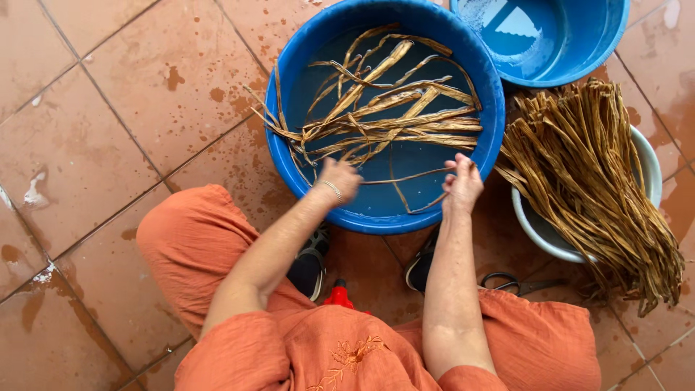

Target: The person sits on a tiled floor and repeatedly submerges long, dried plant strips into a blue basin of water. They agitate the strips by hand to ensure they are fully wetted, then transfer them to a white basin. The process is repeated for multiple bundles of the material.

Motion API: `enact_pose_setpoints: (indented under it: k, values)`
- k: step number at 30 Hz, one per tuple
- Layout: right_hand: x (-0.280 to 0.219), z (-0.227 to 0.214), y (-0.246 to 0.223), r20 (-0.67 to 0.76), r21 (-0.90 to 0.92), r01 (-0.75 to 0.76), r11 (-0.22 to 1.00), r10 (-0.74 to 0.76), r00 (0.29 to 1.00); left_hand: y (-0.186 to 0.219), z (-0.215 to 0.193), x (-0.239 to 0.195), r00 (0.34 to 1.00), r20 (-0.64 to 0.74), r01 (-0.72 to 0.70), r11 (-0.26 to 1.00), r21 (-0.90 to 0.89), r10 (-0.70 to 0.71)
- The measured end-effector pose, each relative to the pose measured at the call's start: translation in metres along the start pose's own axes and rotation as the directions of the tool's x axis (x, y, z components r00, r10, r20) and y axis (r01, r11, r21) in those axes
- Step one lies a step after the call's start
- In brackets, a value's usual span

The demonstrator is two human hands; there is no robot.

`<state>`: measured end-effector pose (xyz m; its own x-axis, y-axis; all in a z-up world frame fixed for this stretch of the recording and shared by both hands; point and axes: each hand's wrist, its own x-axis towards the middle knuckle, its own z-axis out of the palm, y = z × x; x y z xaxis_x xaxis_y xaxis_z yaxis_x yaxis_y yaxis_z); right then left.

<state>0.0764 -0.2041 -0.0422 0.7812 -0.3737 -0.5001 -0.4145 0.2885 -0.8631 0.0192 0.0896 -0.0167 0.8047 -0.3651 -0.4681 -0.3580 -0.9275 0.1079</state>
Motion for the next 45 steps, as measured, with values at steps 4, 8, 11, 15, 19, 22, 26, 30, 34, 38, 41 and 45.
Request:
enact_pose_setpoints:
  k: [4,8,11,15,19,22,26,30,34,38,41,45]
  values:
    - [0.02,0.002,0.047,0.071,0.12,-0.222,0.968,0.215,0.974,-0.054,0.002,0.002,0.941,0.161,0.29,0.954,0.072,-0.298]
    - [0.025,0.01,0.105,0.07,0.036,-0.284,0.958,0.281,0.957,-0.046,-0.007,0.061,0.945,0.24,0.259,0.957,-0.128,-0.224]
    - [0.021,0.018,0.127,0.135,-0.012,-0.373,0.928,0.371,0.919,-0.017,-0.002,0.113,0.949,-0.276,0.042,0.927,-0.372,-0.155]
    - [0.018,0.016,0.113,0.167,0.098,-0.401,0.911,0.382,0.909,0.005,0.005,0.173,0.777,-0.575,0.087,0.949,-0.305,-0.256]
    - [0.027,0.01,0.078,0.14,0.189,-0.367,0.911,0.345,0.928,0.009,0.006,0.184,0.829,-0.485,0.188,0.955,-0.229,-0.279]
    - [0.028,0.005,0.067,0.165,0.267,-0.317,0.91,0.281,0.945,0.016,0.008,0.166,0.905,-0.402,0.075,0.981,-0.177,-0.141]
    - [0.03,0.011,0.071,0.147,0.242,-0.346,0.907,0.318,0.937,0.025,0.005,0.156,0.759,-0.632,0.1,0.987,-0.127,-0.158]
    - [0.018,0.006,0.096,0.119,0.183,-0.462,0.868,0.447,0.886,0.051,0.031,0.144,0.807,-0.58,0.055,0.992,-0.117,-0.113]
    - [0.028,0.006,0.101,0.081,0.228,-0.402,0.887,0.394,0.915,0.069,0.068,0.108,0.905,-0.423,-0.141,0.971,-0.195,0.047]
    - [0.034,-0.002,0.106,0.111,0.125,-0.361,0.924,0.349,0.931,0.043,0.099,0.082,0.995,-0.012,0.091,0.95,-0.299,-0.099]
    - [0.029,0.0,0.114,0.151,0.022,-0.378,0.926,0.37,0.917,0.028,0.101,0.073,0.946,0.291,0.209,0.955,-0.21,-0.143]
    - [0.022,0.012,0.127,0.229,-0.016,-0.299,0.954,0.295,0.928,0.046,0.084,0.086,0.987,-0.097,0.042,0.784,-0.62,-0.129]
